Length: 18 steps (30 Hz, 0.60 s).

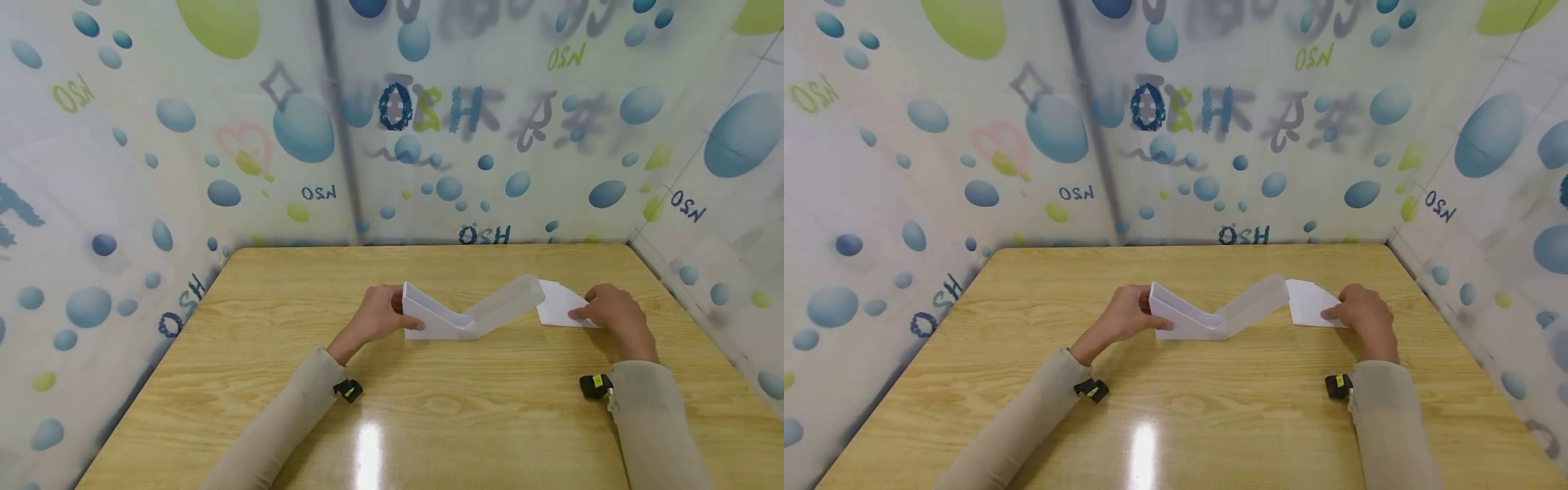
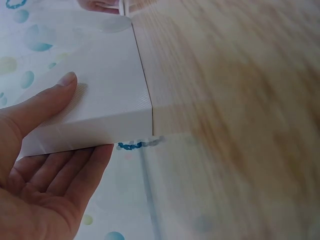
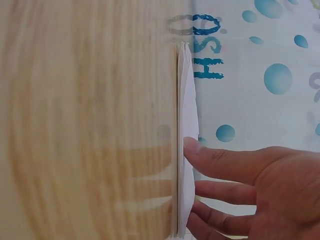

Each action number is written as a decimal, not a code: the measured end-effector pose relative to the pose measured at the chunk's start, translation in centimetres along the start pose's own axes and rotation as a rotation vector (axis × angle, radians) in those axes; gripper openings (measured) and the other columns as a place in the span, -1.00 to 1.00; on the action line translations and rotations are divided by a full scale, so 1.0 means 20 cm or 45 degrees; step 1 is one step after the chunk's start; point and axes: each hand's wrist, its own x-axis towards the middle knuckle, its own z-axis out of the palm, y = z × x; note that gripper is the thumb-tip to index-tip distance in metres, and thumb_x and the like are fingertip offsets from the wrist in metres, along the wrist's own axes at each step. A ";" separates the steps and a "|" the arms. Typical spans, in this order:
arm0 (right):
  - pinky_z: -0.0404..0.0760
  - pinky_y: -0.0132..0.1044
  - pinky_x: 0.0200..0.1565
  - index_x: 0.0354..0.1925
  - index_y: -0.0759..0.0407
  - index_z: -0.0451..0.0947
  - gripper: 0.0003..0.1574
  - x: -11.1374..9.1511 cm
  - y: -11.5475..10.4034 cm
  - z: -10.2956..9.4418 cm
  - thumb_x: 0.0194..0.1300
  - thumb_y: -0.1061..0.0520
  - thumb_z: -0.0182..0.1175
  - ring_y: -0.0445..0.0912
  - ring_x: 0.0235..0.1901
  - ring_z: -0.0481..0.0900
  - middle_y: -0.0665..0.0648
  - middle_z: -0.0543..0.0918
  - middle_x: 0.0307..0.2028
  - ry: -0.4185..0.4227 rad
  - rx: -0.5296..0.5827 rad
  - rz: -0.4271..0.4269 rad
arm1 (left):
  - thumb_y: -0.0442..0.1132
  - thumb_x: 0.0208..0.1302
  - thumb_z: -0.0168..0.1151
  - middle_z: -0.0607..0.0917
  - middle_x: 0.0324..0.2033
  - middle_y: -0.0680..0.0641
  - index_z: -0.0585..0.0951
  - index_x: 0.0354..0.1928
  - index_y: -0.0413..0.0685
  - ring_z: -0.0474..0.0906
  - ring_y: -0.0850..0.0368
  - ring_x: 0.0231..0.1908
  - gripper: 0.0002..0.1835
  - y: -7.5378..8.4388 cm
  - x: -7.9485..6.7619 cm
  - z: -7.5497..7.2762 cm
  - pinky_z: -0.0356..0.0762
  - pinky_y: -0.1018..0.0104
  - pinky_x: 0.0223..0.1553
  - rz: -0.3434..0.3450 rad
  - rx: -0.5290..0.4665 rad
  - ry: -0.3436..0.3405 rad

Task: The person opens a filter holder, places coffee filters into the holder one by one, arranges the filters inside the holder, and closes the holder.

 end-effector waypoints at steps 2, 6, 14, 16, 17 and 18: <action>0.44 0.42 0.17 0.29 0.59 0.31 -0.08 0.00 0.00 0.00 0.33 -0.07 0.38 0.49 0.12 0.38 0.65 0.37 0.28 0.011 0.007 0.005 | -0.22 0.06 0.65 0.85 -0.14 -0.04 0.75 -0.01 -0.03 0.79 0.17 -0.23 -0.58 0.00 0.00 0.00 0.74 0.29 -0.20 0.009 -0.001 0.002; 0.43 0.42 0.18 0.29 0.57 0.32 -0.10 0.01 0.01 0.00 0.33 -0.06 0.39 0.49 0.12 0.36 0.65 0.35 0.28 0.028 0.025 0.015 | -0.21 0.05 0.65 0.85 -0.14 -0.04 0.76 -0.02 -0.03 0.79 0.16 -0.24 -0.58 -0.01 0.01 0.00 0.74 0.29 -0.21 0.027 0.005 0.008; 0.43 0.39 0.18 0.28 0.54 0.34 -0.15 0.00 0.02 0.01 0.32 -0.02 0.39 0.47 0.12 0.34 0.63 0.35 0.27 0.038 0.068 0.019 | -0.21 0.04 0.66 0.85 -0.15 -0.04 0.75 -0.01 -0.03 0.79 0.16 -0.23 -0.57 -0.01 0.01 0.01 0.74 0.28 -0.20 0.021 -0.004 0.008; 0.43 0.40 0.18 0.28 0.54 0.34 -0.15 0.00 0.02 0.01 0.32 -0.01 0.40 0.47 0.13 0.35 0.63 0.36 0.27 0.038 0.080 0.018 | -0.21 0.03 0.66 0.85 -0.16 -0.04 0.76 -0.02 -0.03 0.79 0.16 -0.25 -0.57 -0.01 0.01 0.01 0.73 0.28 -0.21 0.017 -0.005 0.013; 0.43 0.40 0.17 0.28 0.54 0.33 -0.15 0.00 0.02 0.00 0.32 -0.01 0.40 0.48 0.13 0.35 0.64 0.36 0.27 0.039 0.084 0.017 | -0.21 0.03 0.66 0.85 -0.16 -0.04 0.76 -0.02 -0.03 0.79 0.16 -0.25 -0.57 -0.01 0.01 0.01 0.73 0.29 -0.22 0.018 -0.005 0.015; 0.42 0.41 0.18 0.29 0.54 0.33 -0.16 0.00 0.02 0.00 0.32 -0.01 0.39 0.48 0.14 0.34 0.63 0.35 0.27 0.040 0.086 0.019 | -0.22 0.03 0.66 0.85 -0.16 -0.04 0.76 -0.02 -0.03 0.79 0.16 -0.26 -0.58 -0.01 0.01 0.01 0.73 0.29 -0.22 0.018 -0.006 0.016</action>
